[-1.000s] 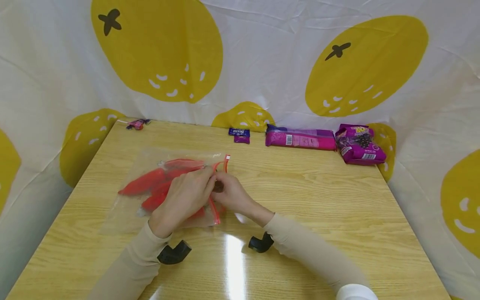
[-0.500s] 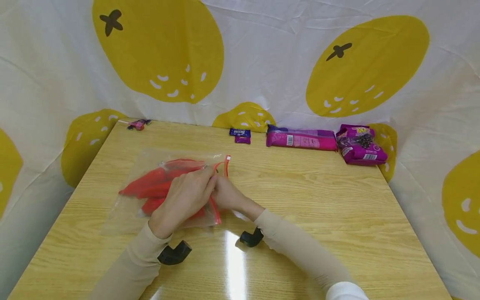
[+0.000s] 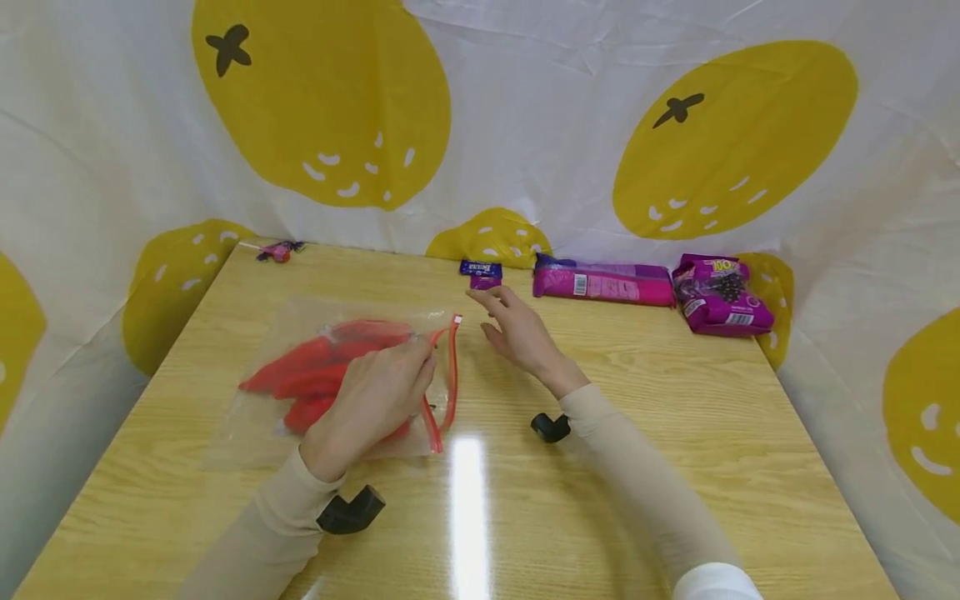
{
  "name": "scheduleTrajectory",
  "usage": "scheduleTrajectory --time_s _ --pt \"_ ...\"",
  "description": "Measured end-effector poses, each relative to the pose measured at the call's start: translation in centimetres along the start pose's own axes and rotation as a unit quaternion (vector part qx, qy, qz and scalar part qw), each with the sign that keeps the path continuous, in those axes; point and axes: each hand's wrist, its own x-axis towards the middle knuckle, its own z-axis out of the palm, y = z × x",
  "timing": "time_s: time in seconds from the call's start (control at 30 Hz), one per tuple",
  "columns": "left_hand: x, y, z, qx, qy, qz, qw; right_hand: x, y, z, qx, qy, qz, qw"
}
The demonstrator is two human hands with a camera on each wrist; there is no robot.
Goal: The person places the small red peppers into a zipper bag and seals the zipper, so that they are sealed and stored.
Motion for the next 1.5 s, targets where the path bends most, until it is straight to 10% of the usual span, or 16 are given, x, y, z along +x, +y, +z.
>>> scheduleTrajectory --time_s 0.3,0.57,0.8,1.07,1.27,1.37,1.5 --pt "-0.4 0.3 -0.6 0.003 0.021 0.022 0.9995 1.4 -0.9 1.4 -0.041 0.007 -0.159 0.986" --pt "-0.6 1.2 -2.6 0.016 0.048 0.040 0.9979 -1.3 -1.2 -2.9 0.008 0.049 -0.199 0.979" --pt "-1.3 2.0 -5.1 -0.103 0.059 0.092 0.9887 -4.7 -2.7 -10.2 0.049 0.105 -0.170 0.979" --pt "-3.3 1.7 -5.9 -0.277 -0.028 0.240 0.9298 -5.9 -3.8 -16.0 0.095 0.175 -0.042 0.979" --pt "-2.3 2.2 -4.1 -0.249 0.098 0.258 0.9282 -5.8 -6.2 -18.0 0.133 0.178 0.082 0.972" --pt "-1.5 1.6 -4.4 -0.298 0.167 0.219 0.9139 -5.8 -5.6 -18.5 0.163 0.174 0.113 0.965" --pt "-0.4 0.1 -5.8 -0.399 0.167 0.065 0.8992 -5.8 -3.4 -19.1 0.237 0.178 0.144 0.944"
